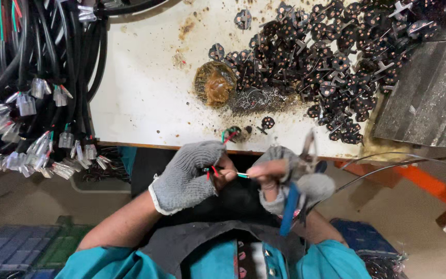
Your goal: The person uses a soldering iron to attach small black plastic components to the ends of multi-colored wires. They repeatedly pick up wires, align the components, apply solder, and place the finished units aside on the workbench.
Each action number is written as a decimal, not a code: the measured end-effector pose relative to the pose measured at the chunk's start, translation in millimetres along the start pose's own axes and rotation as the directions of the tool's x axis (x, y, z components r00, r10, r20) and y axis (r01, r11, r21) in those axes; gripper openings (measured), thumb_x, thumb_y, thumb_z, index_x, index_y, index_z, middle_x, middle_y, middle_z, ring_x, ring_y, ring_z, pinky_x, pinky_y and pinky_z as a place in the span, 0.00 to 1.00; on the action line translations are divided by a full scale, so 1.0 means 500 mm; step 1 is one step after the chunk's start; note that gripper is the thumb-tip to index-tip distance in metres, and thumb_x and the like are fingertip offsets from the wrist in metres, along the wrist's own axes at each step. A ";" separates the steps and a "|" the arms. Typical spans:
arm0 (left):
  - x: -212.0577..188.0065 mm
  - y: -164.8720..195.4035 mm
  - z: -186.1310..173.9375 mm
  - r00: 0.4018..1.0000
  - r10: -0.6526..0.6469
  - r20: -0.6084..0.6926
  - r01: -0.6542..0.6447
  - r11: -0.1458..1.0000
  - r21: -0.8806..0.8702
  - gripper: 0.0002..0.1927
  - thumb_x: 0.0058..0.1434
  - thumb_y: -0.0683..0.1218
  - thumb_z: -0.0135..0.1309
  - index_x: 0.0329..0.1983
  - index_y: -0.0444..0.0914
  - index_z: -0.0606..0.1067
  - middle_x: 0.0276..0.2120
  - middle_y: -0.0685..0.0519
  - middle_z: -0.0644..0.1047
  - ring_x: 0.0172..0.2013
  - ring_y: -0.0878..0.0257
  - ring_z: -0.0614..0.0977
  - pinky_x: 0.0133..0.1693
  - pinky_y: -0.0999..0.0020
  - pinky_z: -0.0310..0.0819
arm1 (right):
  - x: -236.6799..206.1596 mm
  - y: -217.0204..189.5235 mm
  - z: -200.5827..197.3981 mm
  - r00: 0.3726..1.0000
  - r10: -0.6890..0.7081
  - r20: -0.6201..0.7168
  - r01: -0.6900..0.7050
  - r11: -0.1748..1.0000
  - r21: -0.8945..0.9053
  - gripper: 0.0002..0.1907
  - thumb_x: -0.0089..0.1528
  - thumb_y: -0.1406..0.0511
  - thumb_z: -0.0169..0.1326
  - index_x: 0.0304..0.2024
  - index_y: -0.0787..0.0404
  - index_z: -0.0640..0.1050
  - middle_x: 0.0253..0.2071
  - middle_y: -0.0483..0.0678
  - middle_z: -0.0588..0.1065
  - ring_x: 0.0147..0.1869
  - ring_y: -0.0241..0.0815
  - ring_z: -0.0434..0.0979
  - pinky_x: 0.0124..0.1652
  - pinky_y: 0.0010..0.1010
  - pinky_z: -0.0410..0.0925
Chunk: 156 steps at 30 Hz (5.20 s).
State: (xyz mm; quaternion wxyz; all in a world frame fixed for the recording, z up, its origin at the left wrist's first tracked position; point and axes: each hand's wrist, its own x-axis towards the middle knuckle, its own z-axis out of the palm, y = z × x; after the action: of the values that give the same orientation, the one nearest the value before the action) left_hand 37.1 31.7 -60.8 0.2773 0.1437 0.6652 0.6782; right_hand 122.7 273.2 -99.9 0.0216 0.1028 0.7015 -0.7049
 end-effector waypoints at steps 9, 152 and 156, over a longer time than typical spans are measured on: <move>0.004 0.005 0.022 0.949 0.231 -0.216 -0.142 0.922 0.360 0.07 0.58 0.45 0.66 0.35 0.39 0.79 0.28 0.48 0.75 0.31 0.49 0.78 0.34 0.56 0.70 | 0.032 -0.015 0.002 0.976 0.034 0.215 0.018 0.972 -0.236 0.14 0.63 0.60 0.65 0.45 0.62 0.79 0.43 0.46 0.79 0.48 0.36 0.79 0.52 0.27 0.71; 0.044 0.007 0.002 0.927 0.243 -0.285 0.080 0.616 0.784 0.12 0.48 0.51 0.67 0.28 0.45 0.74 0.24 0.52 0.70 0.26 0.52 0.76 0.26 0.55 0.67 | 0.087 -0.083 -0.008 0.947 -0.181 0.266 0.313 0.714 -0.626 0.16 0.57 0.54 0.64 0.37 0.58 0.81 0.31 0.46 0.78 0.36 0.46 0.81 0.37 0.35 0.72; 0.044 0.002 0.003 0.926 0.238 -0.294 0.098 0.598 0.796 0.12 0.49 0.50 0.68 0.28 0.46 0.74 0.24 0.53 0.70 0.26 0.53 0.76 0.26 0.56 0.67 | 0.123 -0.096 0.023 0.954 0.114 0.276 0.046 0.857 -0.514 0.09 0.57 0.62 0.57 0.38 0.59 0.80 0.30 0.44 0.79 0.36 0.41 0.86 0.34 0.30 0.75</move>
State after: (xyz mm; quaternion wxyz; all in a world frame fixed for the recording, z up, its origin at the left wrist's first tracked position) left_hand 20.1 45.3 -63.4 0.0256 0.1482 0.9306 0.3337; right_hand 53.1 269.4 -63.6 0.1659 -0.0010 0.8508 -0.4986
